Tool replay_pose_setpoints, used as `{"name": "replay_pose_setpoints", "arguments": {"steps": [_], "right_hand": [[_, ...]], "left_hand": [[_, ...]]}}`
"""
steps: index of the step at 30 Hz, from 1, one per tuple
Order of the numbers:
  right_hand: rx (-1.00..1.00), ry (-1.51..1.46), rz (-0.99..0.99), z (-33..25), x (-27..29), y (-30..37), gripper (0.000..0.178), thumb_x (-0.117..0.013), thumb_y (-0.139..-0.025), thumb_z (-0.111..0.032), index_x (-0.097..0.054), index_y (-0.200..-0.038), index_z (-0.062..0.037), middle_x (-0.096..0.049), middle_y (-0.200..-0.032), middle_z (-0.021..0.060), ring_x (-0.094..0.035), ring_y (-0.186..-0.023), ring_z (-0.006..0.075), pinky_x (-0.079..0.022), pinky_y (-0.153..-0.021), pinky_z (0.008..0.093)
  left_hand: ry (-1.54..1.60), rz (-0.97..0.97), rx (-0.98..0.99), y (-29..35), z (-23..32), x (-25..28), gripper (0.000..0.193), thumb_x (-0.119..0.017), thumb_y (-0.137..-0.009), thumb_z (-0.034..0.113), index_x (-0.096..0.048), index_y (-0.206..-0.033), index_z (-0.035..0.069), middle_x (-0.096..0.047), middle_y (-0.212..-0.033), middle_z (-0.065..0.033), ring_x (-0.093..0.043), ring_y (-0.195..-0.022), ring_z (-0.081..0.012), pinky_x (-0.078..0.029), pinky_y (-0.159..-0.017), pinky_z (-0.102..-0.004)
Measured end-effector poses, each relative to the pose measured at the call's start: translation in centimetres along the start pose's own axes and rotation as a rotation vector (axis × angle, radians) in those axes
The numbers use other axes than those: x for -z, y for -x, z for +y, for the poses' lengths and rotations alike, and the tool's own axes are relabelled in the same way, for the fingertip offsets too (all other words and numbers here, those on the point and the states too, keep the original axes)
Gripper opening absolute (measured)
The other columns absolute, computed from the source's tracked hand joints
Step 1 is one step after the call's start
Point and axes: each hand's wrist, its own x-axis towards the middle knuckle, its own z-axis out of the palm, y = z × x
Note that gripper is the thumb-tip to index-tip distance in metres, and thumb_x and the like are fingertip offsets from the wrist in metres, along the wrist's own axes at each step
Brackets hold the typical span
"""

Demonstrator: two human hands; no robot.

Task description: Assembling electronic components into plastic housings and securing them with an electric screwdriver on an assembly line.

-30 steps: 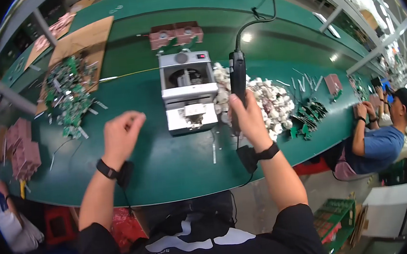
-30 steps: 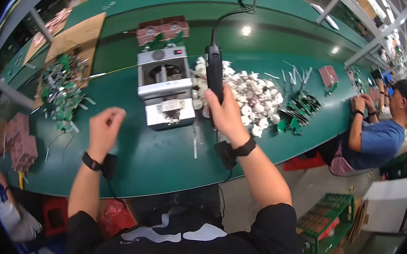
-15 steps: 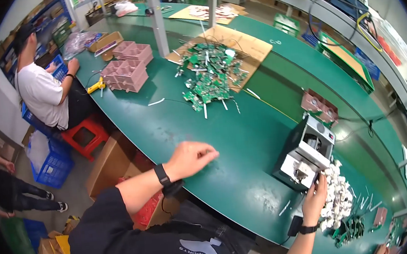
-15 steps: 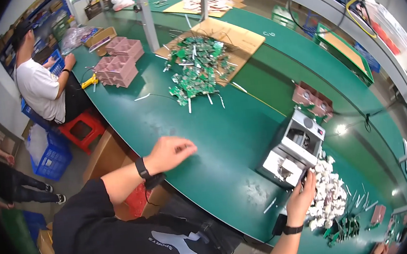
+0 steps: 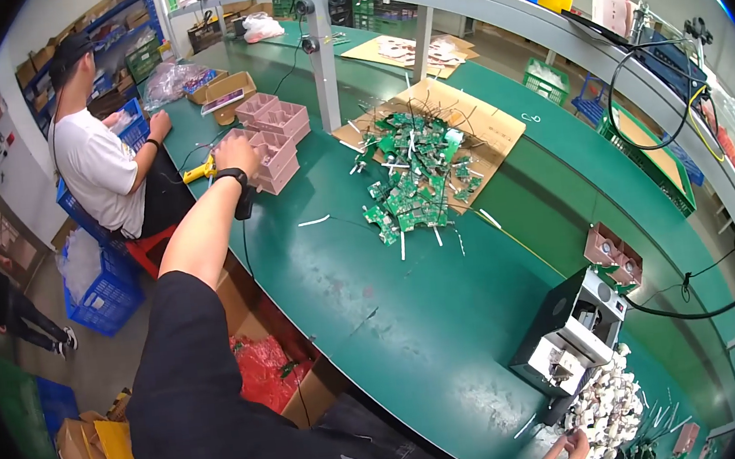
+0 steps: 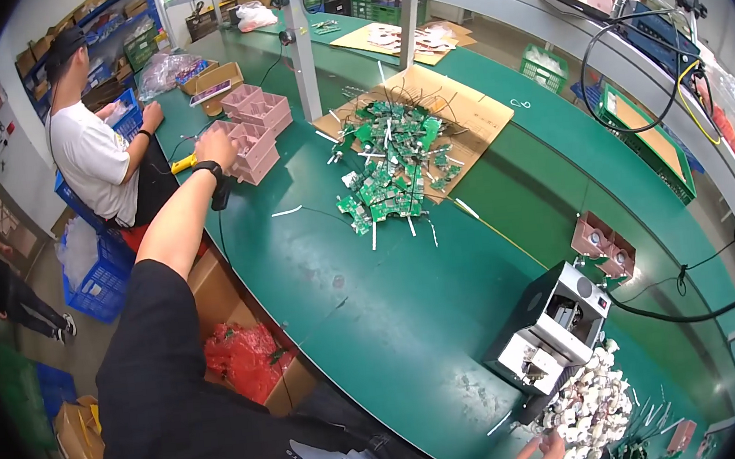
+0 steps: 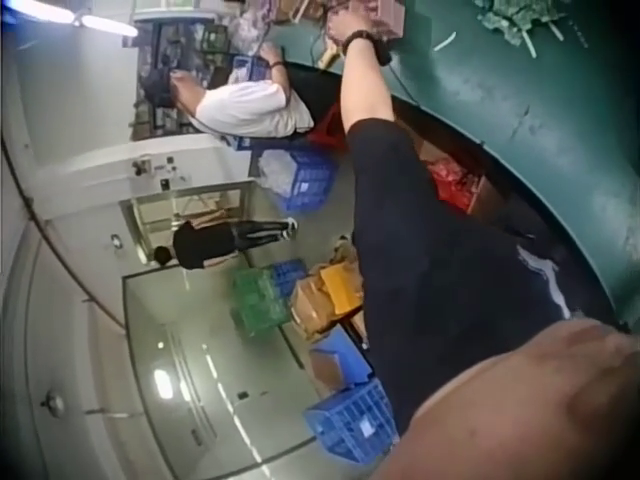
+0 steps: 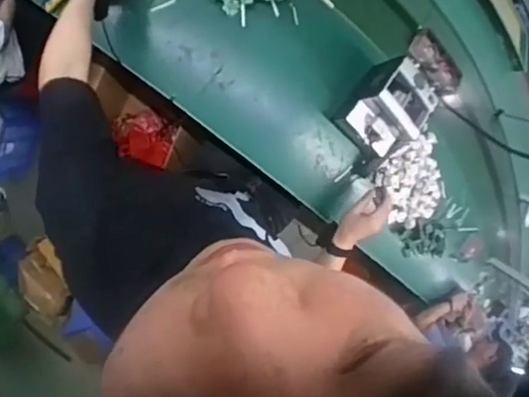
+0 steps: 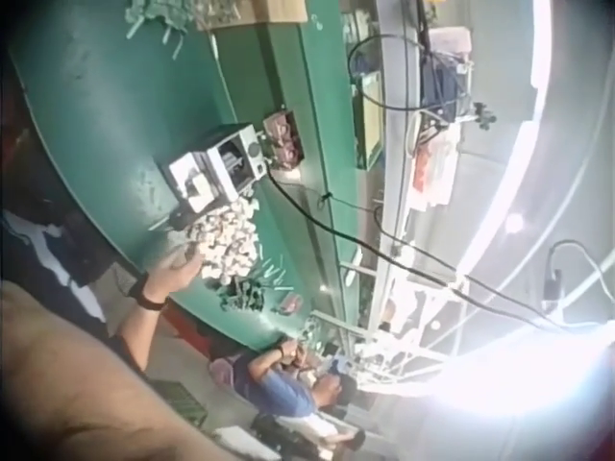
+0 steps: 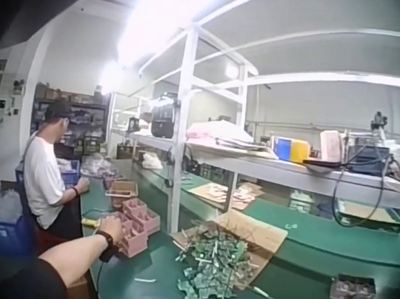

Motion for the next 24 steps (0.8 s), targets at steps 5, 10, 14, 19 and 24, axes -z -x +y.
{"name": "replay_pose_setpoints", "arguments": {"steps": [5, 10, 14, 19, 24], "right_hand": [[-0.024, 0.035, -0.019, -1.8, 2.4, 1.7, 0.023, -0.068, -0.101, -0.009, -0.068, -0.120, 0.0045, -0.071, -0.109, 0.0212, -0.073, -0.096, 0.0336, -0.058, -0.086, 0.0405], [-0.108, 0.031, -0.002, -1.6, 2.4, 3.2, 0.022, -0.069, -0.100, -0.006, -0.068, -0.119, 0.0053, -0.071, -0.108, 0.0215, -0.072, -0.096, 0.0342, -0.058, -0.087, 0.0411], [-0.119, 0.042, 0.003, -1.9, 2.4, 3.4, 0.021, -0.069, -0.099, -0.004, -0.068, -0.117, 0.0057, -0.071, -0.107, 0.0215, -0.072, -0.097, 0.0348, -0.057, -0.087, 0.0419], [-0.049, 0.027, 0.023, -2.0, 3.1, 2.8, 0.020, -0.069, -0.098, -0.003, -0.069, -0.117, 0.0055, -0.071, -0.108, 0.0218, -0.071, -0.096, 0.0356, -0.057, -0.088, 0.0422], [-0.011, -0.026, 0.044, -2.6, 3.4, 2.6, 0.019, -0.070, -0.098, -0.003, -0.069, -0.114, 0.0059, -0.072, -0.106, 0.0221, -0.071, -0.094, 0.0359, -0.057, -0.087, 0.0422]], "left_hand": [[0.004, -0.238, 0.137, -2.2, -0.2, -0.1, 0.036, -0.066, -0.093, 0.037, -0.077, -0.111, 0.008, -0.076, -0.117, -0.0157, -0.073, -0.111, -0.0339, -0.054, -0.098, -0.0512], [0.013, -0.211, 0.189, -3.3, -1.5, -1.7, 0.034, -0.070, -0.091, 0.037, -0.078, -0.110, 0.009, -0.077, -0.114, -0.0166, -0.074, -0.110, -0.0341, -0.055, -0.097, -0.0499], [0.124, -0.148, 0.177, -3.1, -3.4, -2.9, 0.033, -0.073, -0.090, 0.037, -0.079, -0.108, 0.009, -0.078, -0.106, -0.0173, -0.075, -0.106, -0.0343, -0.056, -0.095, -0.0483], [0.362, -0.008, 0.151, -1.6, -4.3, -1.3, 0.022, -0.075, -0.089, 0.027, -0.079, -0.104, 0.012, -0.079, -0.101, -0.0155, -0.076, -0.099, -0.0318, -0.056, -0.092, -0.0435], [0.592, 0.131, -0.018, 2.2, -0.7, 5.0, 0.017, -0.078, -0.086, 0.019, -0.078, -0.100, 0.009, -0.079, -0.092, -0.0124, -0.076, -0.089, -0.0290, -0.056, -0.086, -0.0416]]}}
